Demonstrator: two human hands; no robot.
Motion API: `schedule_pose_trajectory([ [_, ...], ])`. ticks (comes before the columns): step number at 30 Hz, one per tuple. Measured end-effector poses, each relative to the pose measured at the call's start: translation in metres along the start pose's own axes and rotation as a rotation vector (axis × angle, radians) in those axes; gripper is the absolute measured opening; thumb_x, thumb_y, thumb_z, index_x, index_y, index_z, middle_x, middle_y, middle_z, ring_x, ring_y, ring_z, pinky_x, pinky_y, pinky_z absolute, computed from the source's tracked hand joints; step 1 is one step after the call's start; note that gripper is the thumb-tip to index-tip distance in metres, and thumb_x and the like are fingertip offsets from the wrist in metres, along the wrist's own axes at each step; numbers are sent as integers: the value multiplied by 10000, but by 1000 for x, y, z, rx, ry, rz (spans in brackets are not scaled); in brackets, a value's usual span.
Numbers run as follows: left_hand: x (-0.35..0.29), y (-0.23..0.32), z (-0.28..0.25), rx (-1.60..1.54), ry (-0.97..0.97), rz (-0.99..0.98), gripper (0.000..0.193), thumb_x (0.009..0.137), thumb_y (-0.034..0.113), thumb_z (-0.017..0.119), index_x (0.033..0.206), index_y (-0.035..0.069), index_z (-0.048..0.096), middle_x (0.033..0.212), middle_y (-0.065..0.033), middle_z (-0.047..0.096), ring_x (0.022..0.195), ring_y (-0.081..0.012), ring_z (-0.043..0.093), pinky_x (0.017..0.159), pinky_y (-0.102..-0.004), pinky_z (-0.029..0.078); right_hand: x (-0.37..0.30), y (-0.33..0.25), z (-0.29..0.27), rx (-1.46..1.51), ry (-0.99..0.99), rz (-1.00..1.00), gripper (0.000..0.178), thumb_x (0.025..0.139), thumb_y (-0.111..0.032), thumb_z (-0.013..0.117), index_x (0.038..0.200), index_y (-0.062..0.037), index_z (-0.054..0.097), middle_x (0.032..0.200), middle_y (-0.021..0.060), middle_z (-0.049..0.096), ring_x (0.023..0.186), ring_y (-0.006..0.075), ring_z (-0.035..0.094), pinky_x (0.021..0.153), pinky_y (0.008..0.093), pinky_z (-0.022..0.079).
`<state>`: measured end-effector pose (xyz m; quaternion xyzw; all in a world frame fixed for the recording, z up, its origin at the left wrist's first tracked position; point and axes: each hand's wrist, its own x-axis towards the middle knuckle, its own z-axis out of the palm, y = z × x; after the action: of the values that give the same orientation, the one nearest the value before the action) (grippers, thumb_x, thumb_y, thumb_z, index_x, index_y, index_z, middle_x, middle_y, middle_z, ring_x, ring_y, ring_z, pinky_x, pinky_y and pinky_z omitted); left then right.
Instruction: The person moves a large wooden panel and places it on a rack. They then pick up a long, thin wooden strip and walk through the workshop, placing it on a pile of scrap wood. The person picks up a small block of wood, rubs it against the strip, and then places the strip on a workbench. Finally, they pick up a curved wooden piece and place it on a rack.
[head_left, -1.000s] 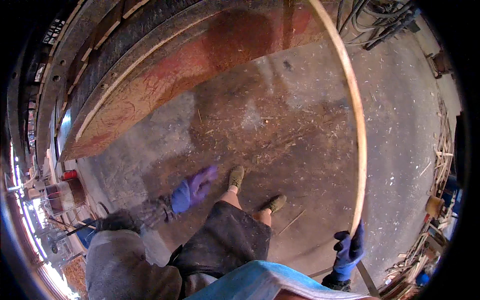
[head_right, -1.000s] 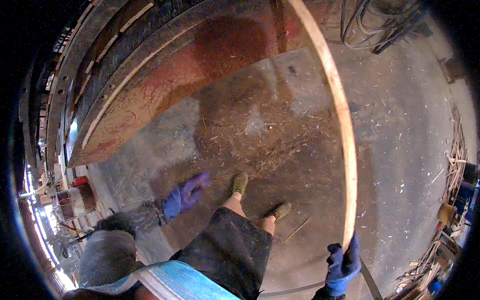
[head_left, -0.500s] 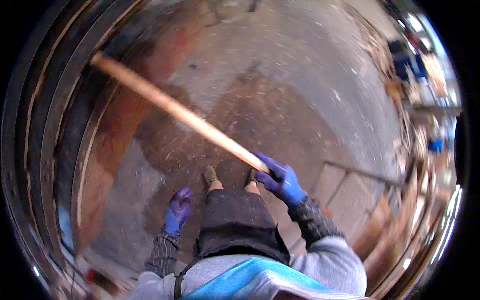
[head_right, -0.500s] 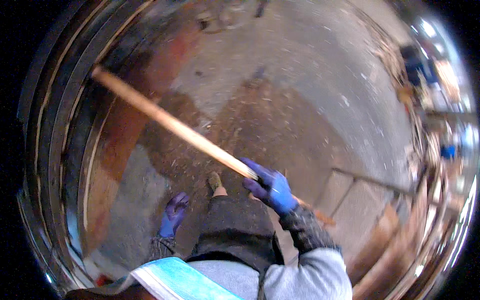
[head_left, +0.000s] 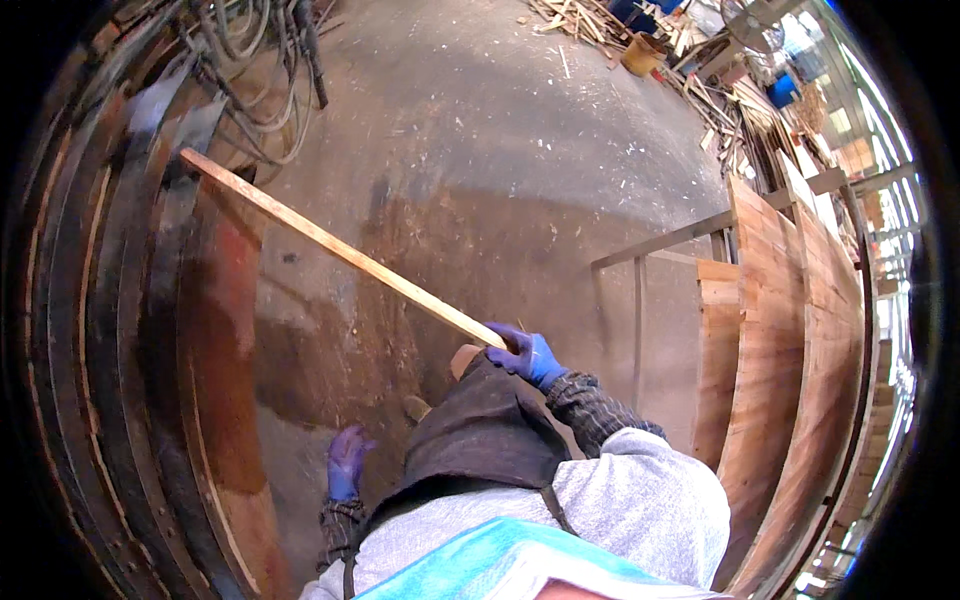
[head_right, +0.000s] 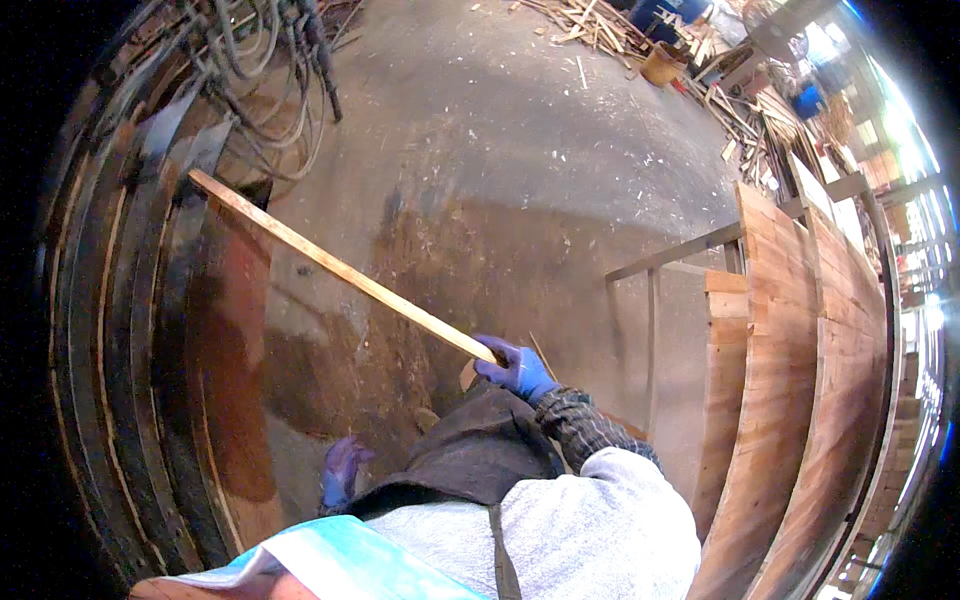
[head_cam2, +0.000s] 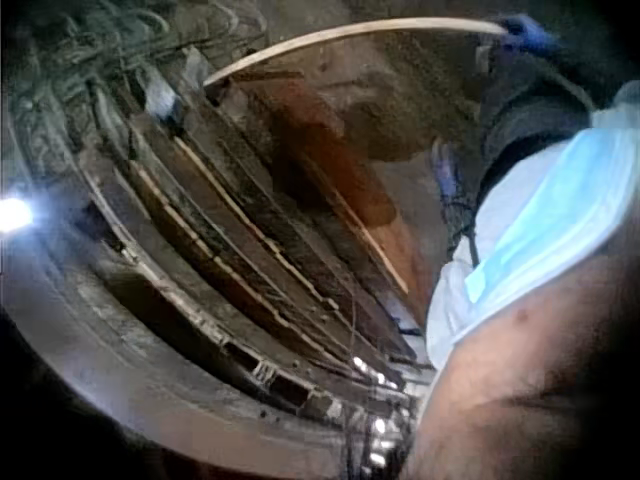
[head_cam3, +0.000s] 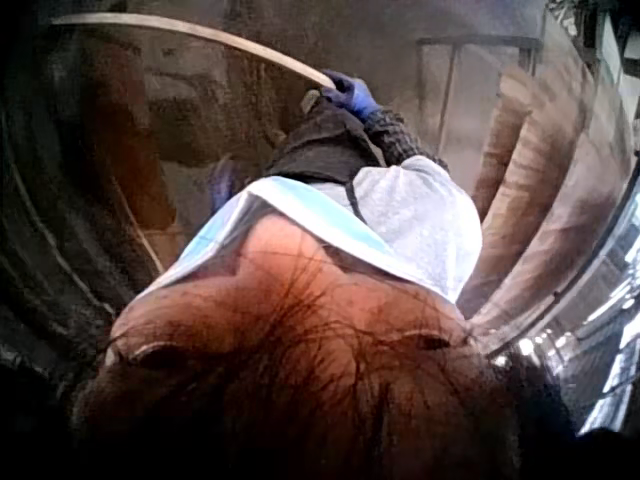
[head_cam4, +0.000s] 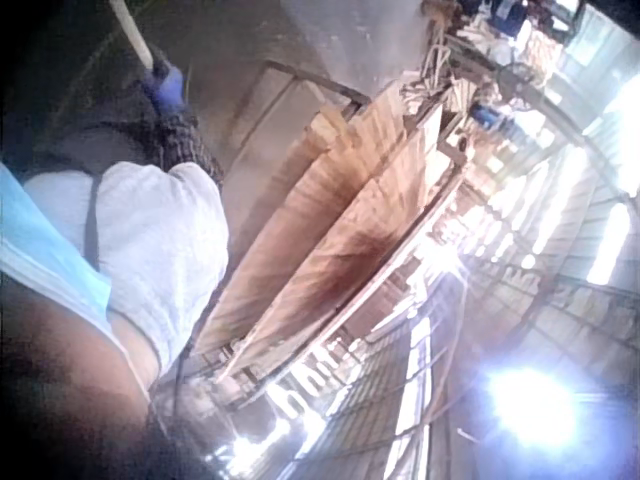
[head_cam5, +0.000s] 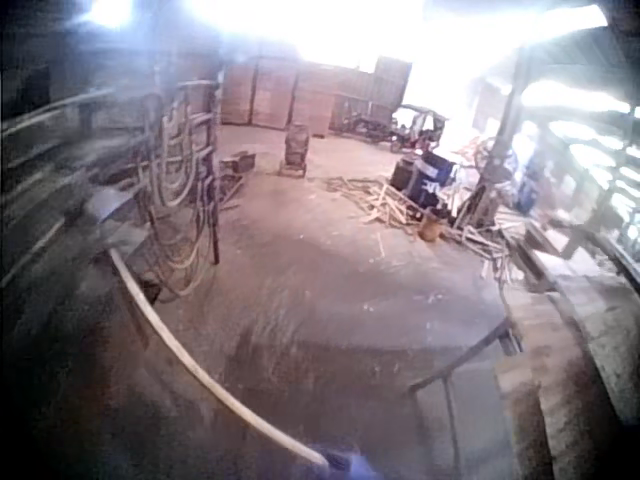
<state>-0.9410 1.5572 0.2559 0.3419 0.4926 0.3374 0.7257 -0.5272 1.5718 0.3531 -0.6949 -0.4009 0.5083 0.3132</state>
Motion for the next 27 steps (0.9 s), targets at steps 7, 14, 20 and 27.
schedule_pose_trajectory([
  [7,180,133,157,382,-56,-139,333,871,124,521,1186,17,512,888,-78,595,641,-171,601,572,-300,526,55,22,-108,105,167,104,453,780,-259,696,1170,-63,575,848,25,638,689,72,567,626,231,473],
  [14,337,163,276,511,-21,67,677,776,2,518,1388,89,244,1092,-135,508,818,-171,587,633,-278,508,173,19,-247,439,399,136,511,773,-209,709,1214,-37,517,794,30,616,613,88,561,506,231,463],
  [20,465,78,225,609,35,170,790,706,-31,528,1407,93,185,1214,-129,407,890,-214,539,701,-301,492,309,-2,-362,347,572,37,529,731,-119,671,1232,-95,501,774,44,617,596,121,583,499,247,478],
  [27,629,182,298,464,-3,-441,680,774,64,555,1378,108,246,875,-65,559,693,-155,545,550,-291,473,434,56,-464,432,771,159,402,756,-83,656,1139,-54,539,684,58,587,559,141,574,474,268,466],
])
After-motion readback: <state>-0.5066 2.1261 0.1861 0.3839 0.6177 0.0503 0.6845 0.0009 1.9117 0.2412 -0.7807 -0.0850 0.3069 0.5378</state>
